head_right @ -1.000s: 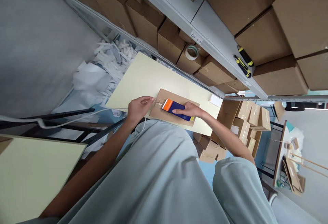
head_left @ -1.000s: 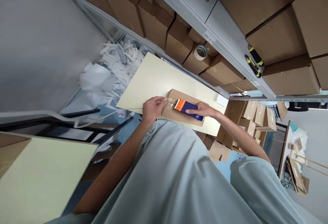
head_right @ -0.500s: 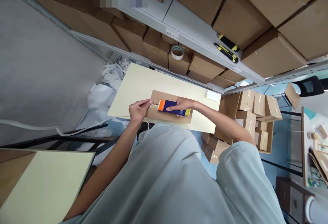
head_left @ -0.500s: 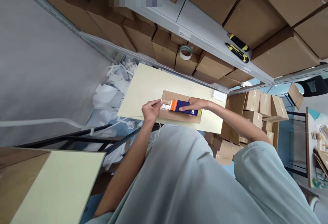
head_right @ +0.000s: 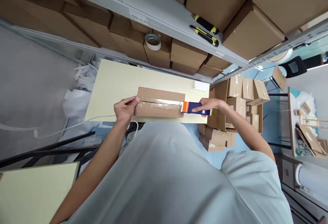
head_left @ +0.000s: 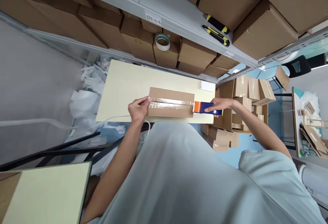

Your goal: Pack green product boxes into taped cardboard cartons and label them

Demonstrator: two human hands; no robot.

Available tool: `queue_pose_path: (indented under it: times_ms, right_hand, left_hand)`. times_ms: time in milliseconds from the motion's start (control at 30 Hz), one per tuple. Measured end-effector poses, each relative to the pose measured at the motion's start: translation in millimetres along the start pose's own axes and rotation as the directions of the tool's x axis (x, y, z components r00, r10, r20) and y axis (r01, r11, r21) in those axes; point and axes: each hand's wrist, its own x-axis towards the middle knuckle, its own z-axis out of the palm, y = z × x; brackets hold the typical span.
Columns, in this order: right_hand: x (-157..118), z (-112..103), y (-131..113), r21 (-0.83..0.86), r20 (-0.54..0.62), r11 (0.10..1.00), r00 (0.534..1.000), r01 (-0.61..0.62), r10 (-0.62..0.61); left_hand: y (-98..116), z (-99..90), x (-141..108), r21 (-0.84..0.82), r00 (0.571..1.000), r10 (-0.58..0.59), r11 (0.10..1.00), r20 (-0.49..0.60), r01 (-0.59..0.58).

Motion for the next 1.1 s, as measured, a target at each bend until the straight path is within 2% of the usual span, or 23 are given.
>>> queue_pose_path:
  times_ms: [133, 300, 500, 700, 767, 867, 933, 1100]
  right_hand:
    - [-16, -8, 25, 0.024, -0.018, 0.999, 0.999, -0.038, 0.039]
    - [3, -19, 38, -0.024, -0.024, 0.997, 0.997, -0.072, 0.072]
    - [47, -23, 29, -0.211, -0.132, 0.949, 0.969, -0.233, 0.209]
    - [68, -9, 17, -0.381, -0.248, 0.863, 0.936, -0.331, 0.25]
    - [74, -1, 18, -0.431, -0.329, 0.82, 0.912, -0.377, 0.247]
    - [80, 11, 31, -0.46, -0.529, 0.722, 0.812, -0.517, 0.245]
    - [76, 17, 46, -0.428, -0.589, 0.698, 0.763, -0.574, 0.267]
    - [49, 28, 82, -0.342, -0.603, 0.754, 0.746, -0.561, 0.281]
  left_hand:
    - [-3, 2.8, 1, 0.015, 1.0, 0.013, 1.0, -0.003, -0.013]
    - [0, 5.7, 2, 0.062, 1.0, -0.009, 0.998, -0.003, 0.009]
    - [8, 7.6, -3, 0.094, 0.999, -0.03, 0.995, -0.011, 0.031]
    - [9, 8.6, -5, 0.059, 0.998, -0.044, 0.997, -0.038, 0.046]
    - [9, 7.8, -5, 0.042, 0.998, -0.043, 0.998, -0.041, 0.044]
    - [10, 5.0, -5, 0.0, 0.997, -0.044, 0.999, -0.056, 0.044]
    - [11, 3.4, -4, -0.017, 0.997, -0.044, 0.999, -0.068, 0.043]
    - [10, 4.8, -3, 0.027, 0.999, -0.029, 0.999, -0.028, 0.03]
